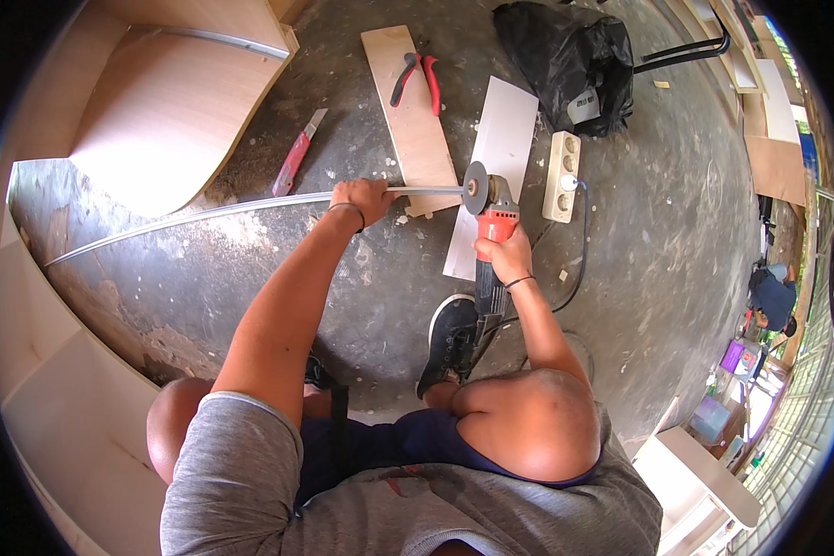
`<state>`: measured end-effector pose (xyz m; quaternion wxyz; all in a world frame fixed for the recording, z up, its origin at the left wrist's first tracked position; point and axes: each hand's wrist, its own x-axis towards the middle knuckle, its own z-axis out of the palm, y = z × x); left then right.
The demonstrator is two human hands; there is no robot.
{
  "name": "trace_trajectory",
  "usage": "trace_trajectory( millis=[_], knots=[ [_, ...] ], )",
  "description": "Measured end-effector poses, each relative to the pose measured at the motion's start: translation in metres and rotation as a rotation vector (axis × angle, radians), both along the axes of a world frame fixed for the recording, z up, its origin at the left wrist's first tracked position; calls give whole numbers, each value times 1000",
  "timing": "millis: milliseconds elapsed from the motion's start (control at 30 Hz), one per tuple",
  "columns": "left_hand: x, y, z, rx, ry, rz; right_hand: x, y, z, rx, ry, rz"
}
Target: The person uses a power grinder to cut a long metal strip and then uses a utility knife to trim the edges of a wooden shelf unit.
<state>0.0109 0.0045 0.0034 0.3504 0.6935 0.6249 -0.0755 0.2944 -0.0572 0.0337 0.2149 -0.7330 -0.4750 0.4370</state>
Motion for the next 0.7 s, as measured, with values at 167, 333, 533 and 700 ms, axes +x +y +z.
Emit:
trace_trajectory(
  millis=[167, 333, 533, 700],
  knots=[
    [0, -1, 3, -4, -13, 9, -3, 2, 2, -21, -8, -19],
    [1, -1, 2, 8, 2, 9, -1, 2, -1, -29, -22, -27],
    [1, 0, 1, -23, 8, 6, -7, 4, 9, -20, -60, -4],
    [1, 1, 1, -37, 14, 0, -8, 2, 12, -3, -63, 10]
  ],
)
